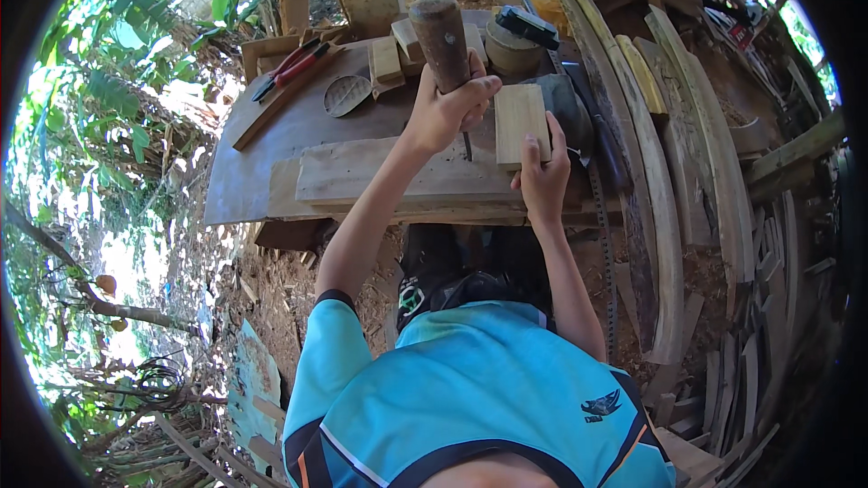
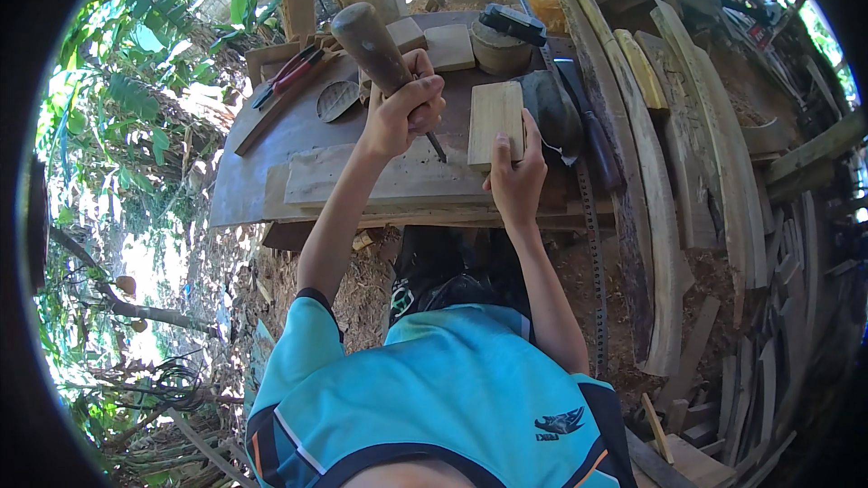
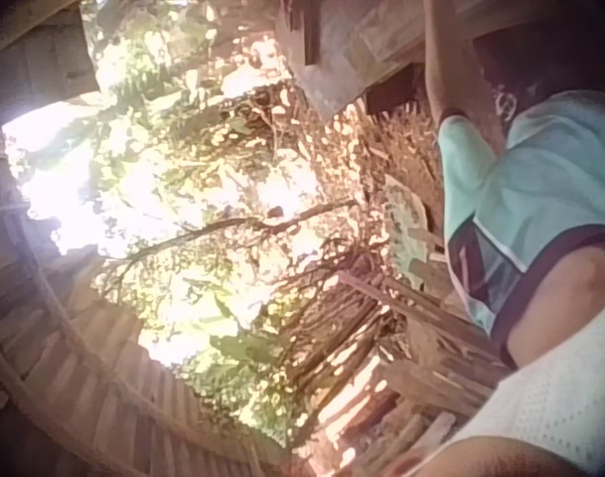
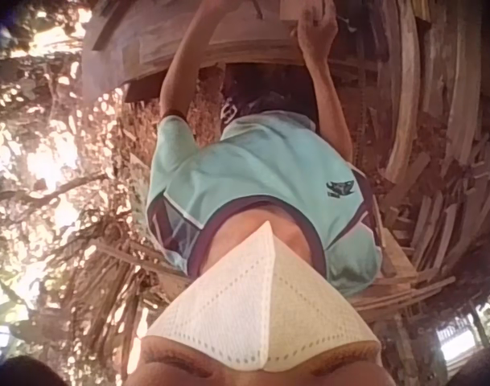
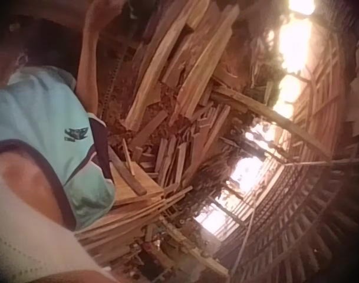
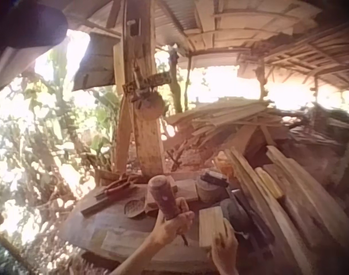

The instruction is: The person smooths a wooden plank with a sanding block, measures it with a tape measure, and then uses a chisel and mallet to carve holes into the wood. The person finishes by sanding the plank again.

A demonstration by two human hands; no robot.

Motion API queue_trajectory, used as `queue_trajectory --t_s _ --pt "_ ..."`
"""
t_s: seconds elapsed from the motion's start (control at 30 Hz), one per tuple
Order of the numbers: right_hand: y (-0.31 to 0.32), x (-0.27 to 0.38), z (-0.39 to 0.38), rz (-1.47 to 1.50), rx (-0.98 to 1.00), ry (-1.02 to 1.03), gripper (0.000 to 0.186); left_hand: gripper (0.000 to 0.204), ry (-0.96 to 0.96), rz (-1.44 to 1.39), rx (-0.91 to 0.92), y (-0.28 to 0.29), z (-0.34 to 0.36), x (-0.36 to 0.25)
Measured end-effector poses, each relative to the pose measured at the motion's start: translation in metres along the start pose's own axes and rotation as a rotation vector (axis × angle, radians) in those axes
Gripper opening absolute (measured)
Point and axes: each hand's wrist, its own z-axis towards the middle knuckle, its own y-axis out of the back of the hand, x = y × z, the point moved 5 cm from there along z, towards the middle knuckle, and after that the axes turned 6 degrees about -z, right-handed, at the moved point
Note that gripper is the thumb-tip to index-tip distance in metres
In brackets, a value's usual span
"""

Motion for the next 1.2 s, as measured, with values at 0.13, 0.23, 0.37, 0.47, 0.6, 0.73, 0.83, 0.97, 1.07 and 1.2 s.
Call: queue_trajectory --t_s 0.13,0.23,0.37,0.47,0.6,0.73,0.83,0.97,1.07,1.2 --pt "0.000 -0.001 0.000 0.012 0.006 -0.001 0.042 0.019 0.003 -0.010 -0.002 -0.001 -0.001 -0.002" --pt "-0.001 0.000 -0.001 0.020 0.002 -0.012 0.041 0.019 0.010 -0.025 -0.004 0.000 -0.001 -0.001" --pt "-0.001 -0.001 -0.001 0.026 0.002 -0.020 0.040 0.020 0.015 -0.029 0.002 0.001 -0.001 0.000" --pt "0.000 -0.001 0.000 0.012 0.008 -0.016 0.042 0.021 0.015 -0.019 0.015 0.001 -0.001 0.001" --pt "0.000 -0.001 0.000 0.011 0.009 -0.012 0.042 0.022 0.021 0.002 0.047 -0.002 -0.002 0.000" --pt "0.000 -0.001 0.000 0.023 0.018 -0.020 0.042 0.023 0.051 0.006 0.132 -0.004 -0.003 0.002" --pt "0.000 -0.002 0.000 0.034 0.020 -0.016 0.042 0.023 0.064 0.065 0.169 -0.005 -0.004 0.004" --pt "0.000 -0.006 0.001 0.036 0.002 0.010 0.042 0.021 0.038 0.273 0.146 -0.021 -0.005 0.003" --pt "0.001 -0.003 -0.001 0.016 0.031 -0.023 0.043 0.020 0.043 0.310 0.192 -0.041 -0.008 -0.002" --pt "0.004 -0.005 0.001 -0.003 0.031 0.001 0.042 0.019 0.044 0.290 0.199 -0.049 -0.009 -0.001"
